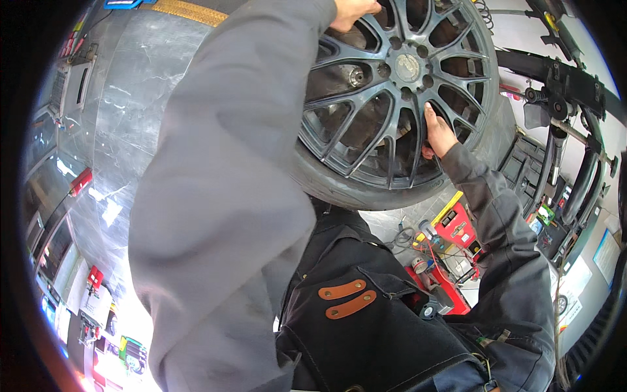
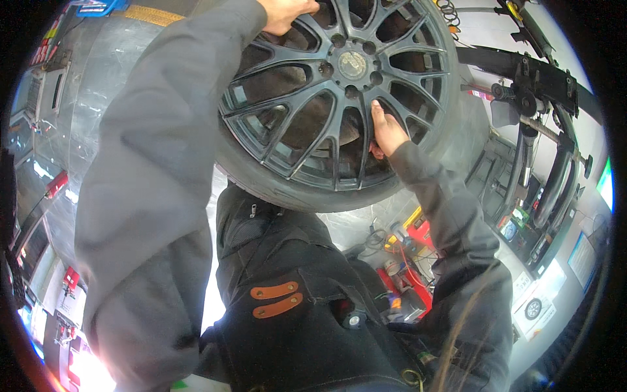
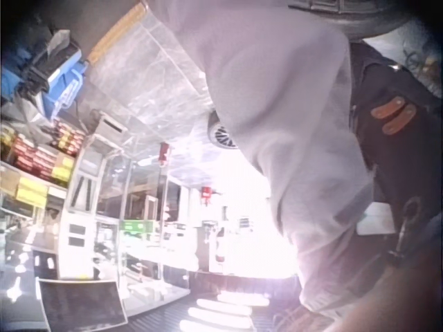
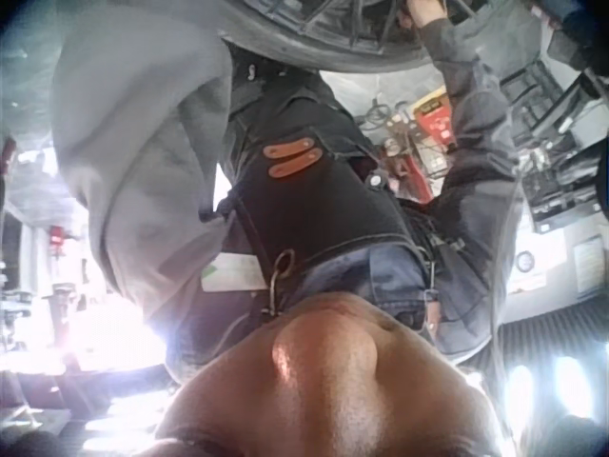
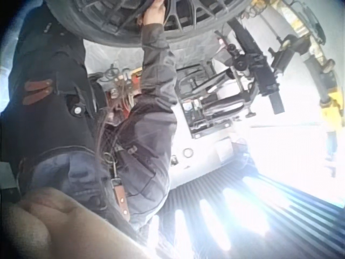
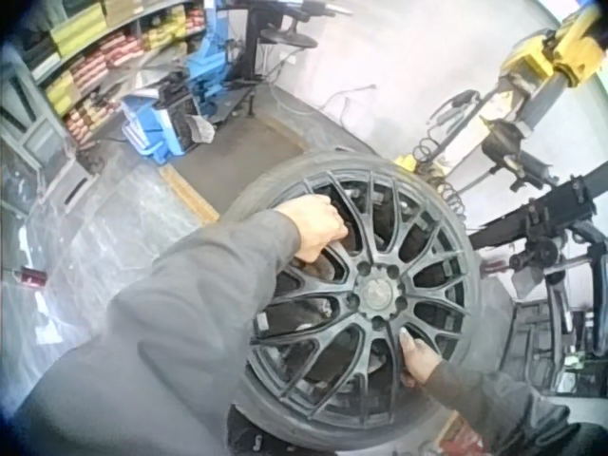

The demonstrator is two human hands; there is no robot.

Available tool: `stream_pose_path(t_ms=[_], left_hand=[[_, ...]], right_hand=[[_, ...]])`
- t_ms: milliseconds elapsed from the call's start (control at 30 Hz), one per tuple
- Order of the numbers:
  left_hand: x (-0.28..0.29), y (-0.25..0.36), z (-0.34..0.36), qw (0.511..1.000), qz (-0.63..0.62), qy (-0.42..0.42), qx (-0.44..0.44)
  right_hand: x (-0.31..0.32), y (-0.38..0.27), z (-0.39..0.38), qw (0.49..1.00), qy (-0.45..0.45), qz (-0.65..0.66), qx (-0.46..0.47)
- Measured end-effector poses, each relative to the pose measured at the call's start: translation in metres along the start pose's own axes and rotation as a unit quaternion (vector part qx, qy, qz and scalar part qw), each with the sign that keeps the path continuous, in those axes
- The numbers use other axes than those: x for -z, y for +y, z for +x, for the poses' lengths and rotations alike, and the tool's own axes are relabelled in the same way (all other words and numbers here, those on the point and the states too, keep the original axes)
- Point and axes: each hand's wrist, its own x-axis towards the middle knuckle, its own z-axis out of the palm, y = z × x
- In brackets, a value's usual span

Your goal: The person uses a tire changer machine to remove a tire from a wheel rim. They secure the wheel, operate the machine, and use a pry bar to separate the tire bead from the rim before lifting the tire off.

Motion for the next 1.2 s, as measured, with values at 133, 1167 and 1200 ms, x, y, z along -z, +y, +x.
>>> stream_pose_path(t_ms=[133,1167,1200], left_hand=[[-0.001,-0.003,0.002,1.0,0.004,0.005,-0.005],[-0.009,-0.003,0.011,0.999,0.009,0.039,-0.012],[-0.008,-0.003,0.011,0.999,0.01,0.038,-0.013]], right_hand=[[-0.001,-0.008,-0.001,0.994,0.004,0.004,-0.106],[-0.006,-0.016,-0.007,0.974,0.071,-0.216,0.017],[-0.007,-0.014,-0.007,0.975,0.068,-0.209,0.02]])
